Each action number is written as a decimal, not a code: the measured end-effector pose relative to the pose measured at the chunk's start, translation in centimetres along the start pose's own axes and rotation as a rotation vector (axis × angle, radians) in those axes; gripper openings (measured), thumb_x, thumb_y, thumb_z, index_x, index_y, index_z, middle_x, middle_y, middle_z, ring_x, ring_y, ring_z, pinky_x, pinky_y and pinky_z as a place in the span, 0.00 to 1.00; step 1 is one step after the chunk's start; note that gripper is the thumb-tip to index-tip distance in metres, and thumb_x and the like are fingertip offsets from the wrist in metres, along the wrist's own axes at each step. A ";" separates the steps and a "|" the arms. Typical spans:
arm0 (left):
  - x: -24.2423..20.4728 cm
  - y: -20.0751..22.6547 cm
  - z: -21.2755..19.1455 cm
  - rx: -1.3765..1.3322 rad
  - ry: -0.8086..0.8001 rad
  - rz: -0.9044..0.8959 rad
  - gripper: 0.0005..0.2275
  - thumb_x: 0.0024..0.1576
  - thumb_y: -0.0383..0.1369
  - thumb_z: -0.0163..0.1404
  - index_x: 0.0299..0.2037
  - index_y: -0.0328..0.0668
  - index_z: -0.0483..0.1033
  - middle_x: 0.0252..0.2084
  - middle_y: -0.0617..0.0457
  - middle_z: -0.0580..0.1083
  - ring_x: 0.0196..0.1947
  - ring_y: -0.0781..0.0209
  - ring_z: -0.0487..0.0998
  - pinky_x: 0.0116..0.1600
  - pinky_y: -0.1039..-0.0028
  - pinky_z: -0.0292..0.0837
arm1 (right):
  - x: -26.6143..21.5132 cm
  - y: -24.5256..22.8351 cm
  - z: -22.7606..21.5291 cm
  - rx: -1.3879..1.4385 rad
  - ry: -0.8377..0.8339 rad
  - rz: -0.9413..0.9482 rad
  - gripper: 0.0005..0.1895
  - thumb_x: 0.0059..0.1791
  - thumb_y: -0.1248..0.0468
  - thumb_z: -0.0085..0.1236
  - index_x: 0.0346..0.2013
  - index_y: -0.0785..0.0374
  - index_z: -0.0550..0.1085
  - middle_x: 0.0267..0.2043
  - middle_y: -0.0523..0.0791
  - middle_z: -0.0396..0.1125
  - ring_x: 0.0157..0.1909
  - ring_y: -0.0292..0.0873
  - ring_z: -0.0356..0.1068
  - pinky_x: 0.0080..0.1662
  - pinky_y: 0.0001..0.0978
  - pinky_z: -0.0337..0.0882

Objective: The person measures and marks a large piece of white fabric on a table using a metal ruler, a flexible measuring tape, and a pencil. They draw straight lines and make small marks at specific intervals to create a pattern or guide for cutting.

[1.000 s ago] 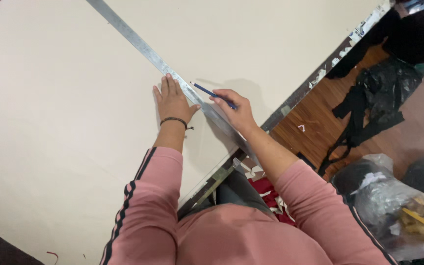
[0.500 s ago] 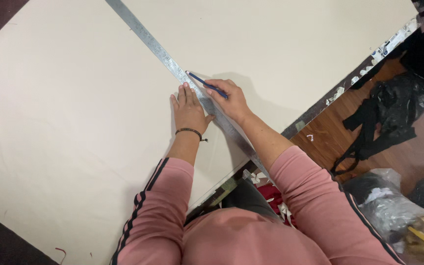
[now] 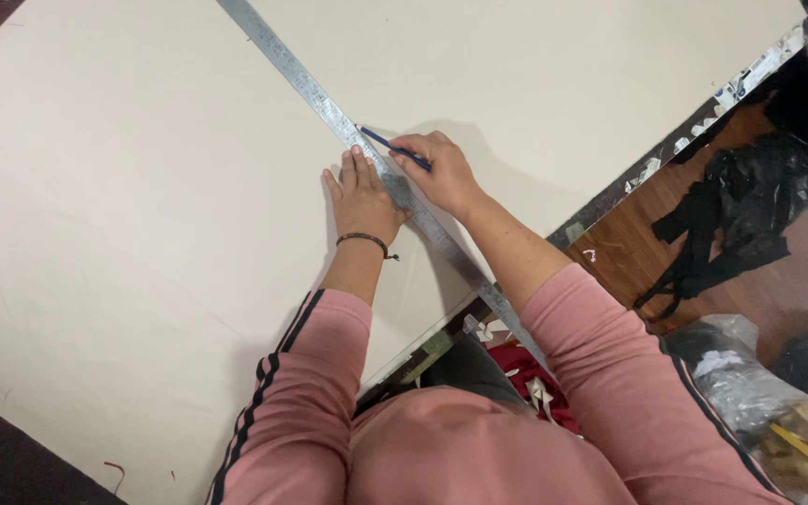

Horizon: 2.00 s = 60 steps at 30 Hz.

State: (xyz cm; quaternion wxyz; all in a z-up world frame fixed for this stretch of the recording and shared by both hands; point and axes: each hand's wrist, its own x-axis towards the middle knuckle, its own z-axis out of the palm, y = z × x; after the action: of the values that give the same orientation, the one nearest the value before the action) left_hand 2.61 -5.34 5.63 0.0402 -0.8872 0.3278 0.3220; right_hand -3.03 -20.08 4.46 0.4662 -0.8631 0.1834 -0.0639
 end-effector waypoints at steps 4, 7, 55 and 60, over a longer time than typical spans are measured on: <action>-0.2 0.2 -0.2 0.016 0.000 -0.002 0.45 0.58 0.57 0.50 0.76 0.30 0.46 0.81 0.39 0.40 0.80 0.44 0.34 0.77 0.37 0.21 | -3.6 0.6 -2.2 -0.012 -0.036 0.058 0.12 0.51 0.57 0.62 0.49 0.50 0.80 0.40 0.48 0.76 0.47 0.51 0.73 0.50 0.41 0.76; 0.2 0.1 0.1 0.044 -0.002 0.004 0.45 0.59 0.56 0.50 0.76 0.30 0.45 0.81 0.38 0.39 0.80 0.43 0.33 0.76 0.35 0.20 | -7.1 0.8 -4.4 -0.005 -0.064 0.154 0.12 0.51 0.56 0.62 0.49 0.50 0.81 0.40 0.50 0.75 0.47 0.52 0.74 0.51 0.42 0.76; -32.4 -4.6 30.9 -0.436 0.406 -0.853 0.27 0.60 0.48 0.50 0.71 0.60 0.62 0.77 0.55 0.55 0.75 0.52 0.56 0.74 0.48 0.56 | -16.6 19.6 -19.4 -0.808 0.251 -0.694 0.26 0.42 0.51 0.73 0.51 0.59 0.81 0.48 0.50 0.74 0.49 0.53 0.75 0.50 0.43 0.74; -35.0 -2.5 30.5 -0.693 0.525 -0.877 0.23 0.61 0.38 0.49 0.68 0.52 0.65 0.77 0.52 0.54 0.74 0.43 0.53 0.72 0.33 0.45 | -12.3 12.2 -14.5 -0.478 -0.160 -0.756 0.26 0.57 0.62 0.52 0.68 0.74 0.66 0.66 0.63 0.67 0.64 0.68 0.67 0.61 0.61 0.64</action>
State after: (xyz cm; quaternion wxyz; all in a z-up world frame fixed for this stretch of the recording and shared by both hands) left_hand -32.75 24.67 2.12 -0.2040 -0.9505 -0.1922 0.1341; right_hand -21.62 -32.90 3.16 0.2105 -0.9551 -0.1717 -0.1185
